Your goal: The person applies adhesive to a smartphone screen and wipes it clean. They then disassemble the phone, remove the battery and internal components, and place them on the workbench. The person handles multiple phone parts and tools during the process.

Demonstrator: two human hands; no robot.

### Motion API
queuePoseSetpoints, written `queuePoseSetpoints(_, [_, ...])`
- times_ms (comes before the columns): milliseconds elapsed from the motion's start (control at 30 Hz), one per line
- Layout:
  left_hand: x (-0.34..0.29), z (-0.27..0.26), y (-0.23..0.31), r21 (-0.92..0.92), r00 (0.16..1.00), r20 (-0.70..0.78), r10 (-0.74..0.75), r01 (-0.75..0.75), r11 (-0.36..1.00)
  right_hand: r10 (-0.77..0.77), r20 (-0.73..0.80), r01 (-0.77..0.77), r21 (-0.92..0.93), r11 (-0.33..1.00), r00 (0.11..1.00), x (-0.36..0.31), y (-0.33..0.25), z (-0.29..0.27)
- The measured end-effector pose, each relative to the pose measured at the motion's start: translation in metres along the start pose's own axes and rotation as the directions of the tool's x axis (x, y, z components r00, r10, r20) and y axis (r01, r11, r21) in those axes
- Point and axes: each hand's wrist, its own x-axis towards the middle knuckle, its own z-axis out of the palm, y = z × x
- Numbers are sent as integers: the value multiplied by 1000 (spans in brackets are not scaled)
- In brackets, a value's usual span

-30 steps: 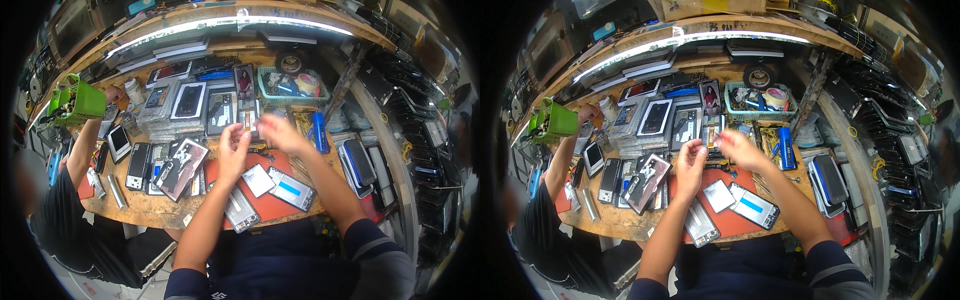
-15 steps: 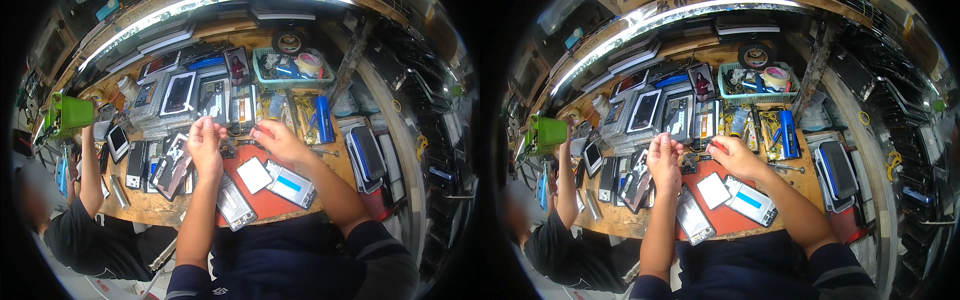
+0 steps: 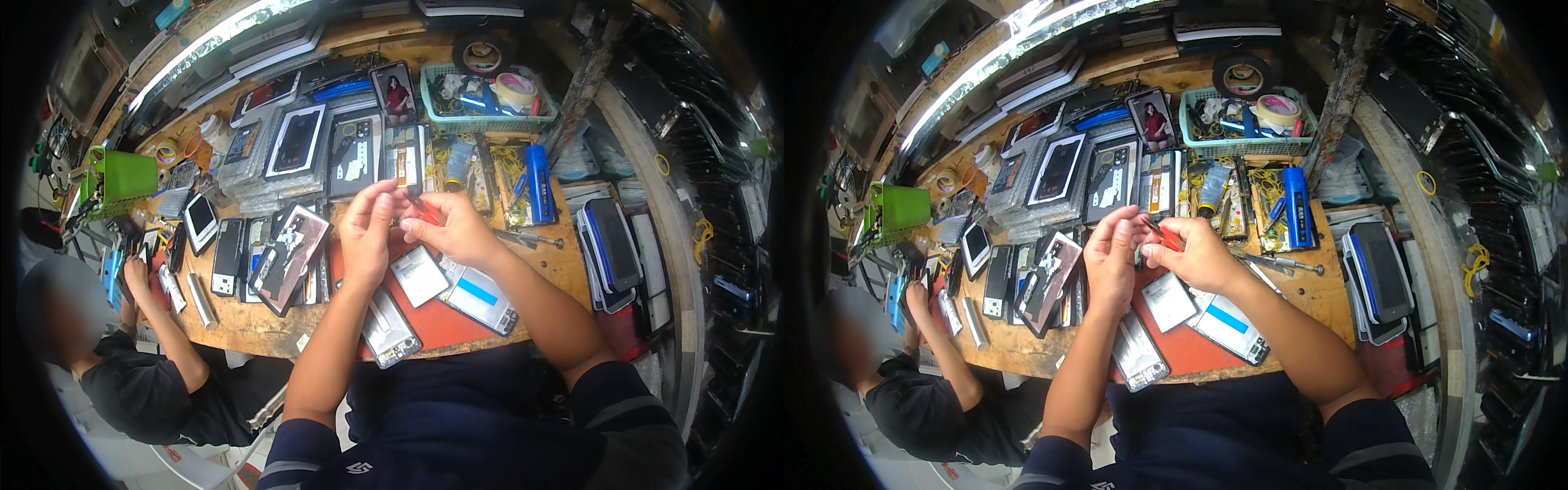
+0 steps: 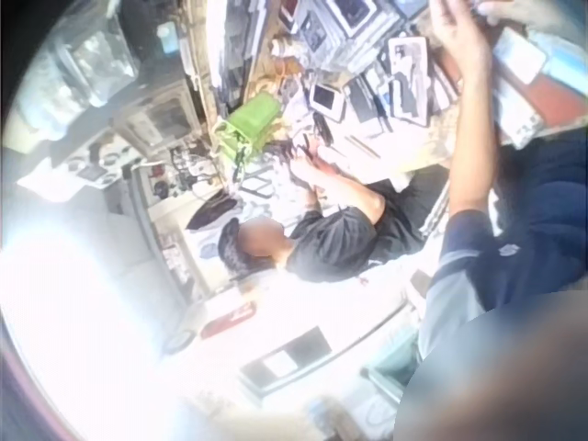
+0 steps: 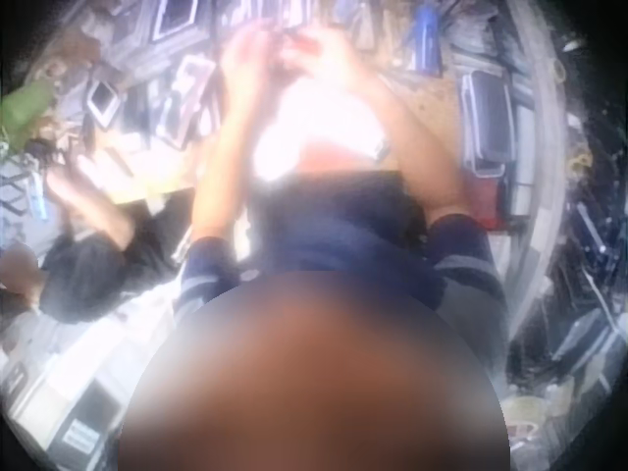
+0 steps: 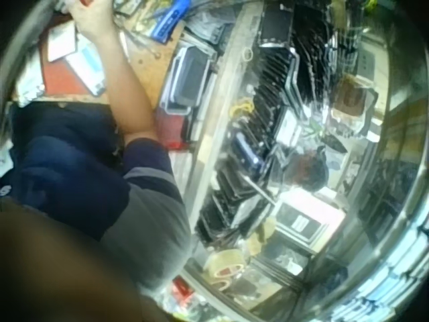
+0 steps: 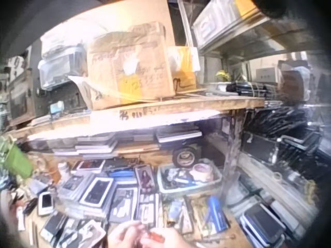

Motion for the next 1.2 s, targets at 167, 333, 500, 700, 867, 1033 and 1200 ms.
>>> queuePoseSetpoints(167, [-1, 0, 2, 74, 997, 33, 68, -71, 995, -20, 8, 20, -38, 999, 1000, 4, -7, -22])
queuePoseSetpoints(333, [0, -6, 4, 132, 987, 162, 8, -29, 991, 93, 199, -67, -134, 989, 976, 2, -17, -57])
queuePoseSetpoints(500, [-4, -2, 7, 190, 952, 298, -62, 4, 982, 182, 270, -141, -164, 976, 945, 2, -19, -67])
queuePoseSetpoints(700, [-9, 4, 4, 234, 942, 322, -97, 20, 972, 90, 290, -35, -189, 981, 953, 3, -13, -63])
queuePoseSetpoints(867, [-10, 3, 4, 223, 957, 286, -41, -25, 975, 84, 251, -26, -228, 973, 964, -2, -20, -65])
queuePoseSetpoints(1033, [-8, 2, 6, 273, 964, 267, 12, -88, 958, 127, 120, -110, -133, 985, 985, 1, -28, -74])
queuePoseSetpoints(1200, [-9, 5, 0, 245, 944, 327, 50, -136, 960, 169, 192, -194, 121, 974, 967, 3, -15, -75])
